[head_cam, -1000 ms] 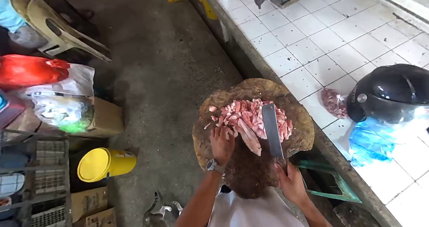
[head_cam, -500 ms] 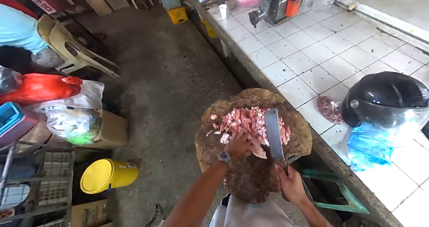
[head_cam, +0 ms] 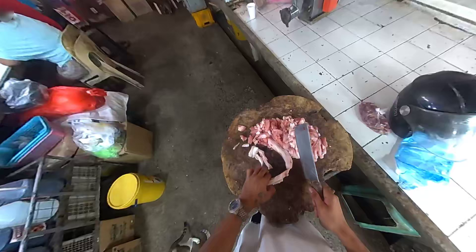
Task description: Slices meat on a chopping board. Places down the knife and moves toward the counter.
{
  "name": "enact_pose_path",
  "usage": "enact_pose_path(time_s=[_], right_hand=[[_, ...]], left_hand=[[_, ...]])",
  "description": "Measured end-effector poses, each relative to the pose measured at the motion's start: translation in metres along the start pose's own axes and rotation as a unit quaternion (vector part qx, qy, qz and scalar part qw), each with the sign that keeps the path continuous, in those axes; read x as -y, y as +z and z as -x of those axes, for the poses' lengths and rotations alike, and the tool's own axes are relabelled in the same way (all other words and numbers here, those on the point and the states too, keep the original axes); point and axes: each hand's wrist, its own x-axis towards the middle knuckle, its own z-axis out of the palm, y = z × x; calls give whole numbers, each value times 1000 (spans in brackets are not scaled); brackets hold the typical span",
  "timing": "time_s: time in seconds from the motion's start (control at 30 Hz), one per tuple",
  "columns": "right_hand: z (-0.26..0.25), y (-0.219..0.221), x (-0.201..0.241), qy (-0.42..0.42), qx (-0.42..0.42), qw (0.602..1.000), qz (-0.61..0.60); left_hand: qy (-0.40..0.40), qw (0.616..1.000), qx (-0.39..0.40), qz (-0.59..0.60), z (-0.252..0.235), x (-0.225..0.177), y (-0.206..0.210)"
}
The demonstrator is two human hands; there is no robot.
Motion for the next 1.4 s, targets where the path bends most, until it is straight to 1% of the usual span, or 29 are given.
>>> enact_pose_path(time_s=[0.1, 0.17, 0.27, 0.33, 0.4, 0.47, 0.5, 0.53, 0.57, 0.6, 0.63, 0.67, 0.73, 0.8, 0.9, 0.93, 0.97, 1.03, 1.07, 1.1, 1.13, 1.17, 1.2, 1.23, 1.3, 1.37, 1.4], right_hand=[[-1, 3, 0, -16, 53, 998, 43], [-4, 9, 5, -28, 95, 993, 70], [-1, 17, 24, -63, 114, 985, 116], [8, 23, 32, -136, 79, 980, 121], [17, 25, 33, -210, 50, 970, 112], [25, 26, 27, -237, 44, 961, 133], [27, 26, 22, -225, 52, 959, 162], [29, 25, 15, -191, 80, 957, 205], [28, 22, 10, -129, 135, 950, 250], [24, 18, 8, -49, 206, 936, 281], [18, 16, 6, 1, 248, 925, 289], [13, 15, 6, 27, 265, 921, 283], [6, 18, 17, 36, 265, 928, 259], [0, 28, 28, 24, 263, 933, 246], [-31, 42, 41, 15, 290, 927, 236], [-42, 45, 42, 21, 291, 928, 232], [-49, 48, 43, 25, 281, 932, 229], [-61, 53, 50, 17, 235, 940, 248], [-64, 54, 55, 13, 211, 941, 265], [-64, 55, 61, 11, 190, 942, 275], [-62, 56, 68, 6, 174, 944, 281], [-59, 56, 75, -7, 158, 946, 282], [-53, 56, 82, -35, 134, 953, 271], [-44, 56, 88, -79, 97, 960, 252], [-25, 59, 95, -208, -3, 962, 179], [-6, 60, 94, -303, -48, 946, 108], [0, 59, 89, -330, -52, 938, 97]], left_hand=[[-40, 992, -94, 74, 30, 19, 8], [-72, 982, -124, 127, 47, 29, 11], [-161, 967, -90, 173, 60, 31, 4], [-214, 953, -60, 204, 64, 33, -1], [-245, 936, -63, 244, 68, 40, 5], [-264, 923, -81, 269, 73, 48, 15], [-271, 919, -87, 273, 74, 51, 18], [-276, 916, -91, 275, 75, 53, 21], [-283, 914, -90, 277, 76, 54, 21], [-293, 909, -83, 284, 77, 54, 19], [-299, 904, -81, 294, 78, 54, 17], [-304, 899, -86, 305, 80, 55, 16], [-322, 880, -98, 335, 83, 58, 10], [-338, 856, -109, 376, 87, 58, 3], [-328, 819, -157, 443, 80, 53, -6], [-318, 799, -179, 478, 74, 49, -7], [-307, 768, -204, 524, 66, 45, -8], [-299, 678, -257, 621, 44, 36, -9], [-307, 635, -271, 655, 34, 31, -8], [-320, 622, -263, 664, 26, 26, -6], [-337, 641, -232, 649, 21, 23, -3], [-355, 673, -188, 621, 18, 21, 1], [-371, 696, -142, 599, 17, 18, 4], [-383, 702, -115, 589, 16, 14, 7], [-406, 696, -93, 585, 16, 8, 9], [-424, 693, -83, 577, 16, 5, 12], [-428, 697, -78, 571, 15, 6, 13]])
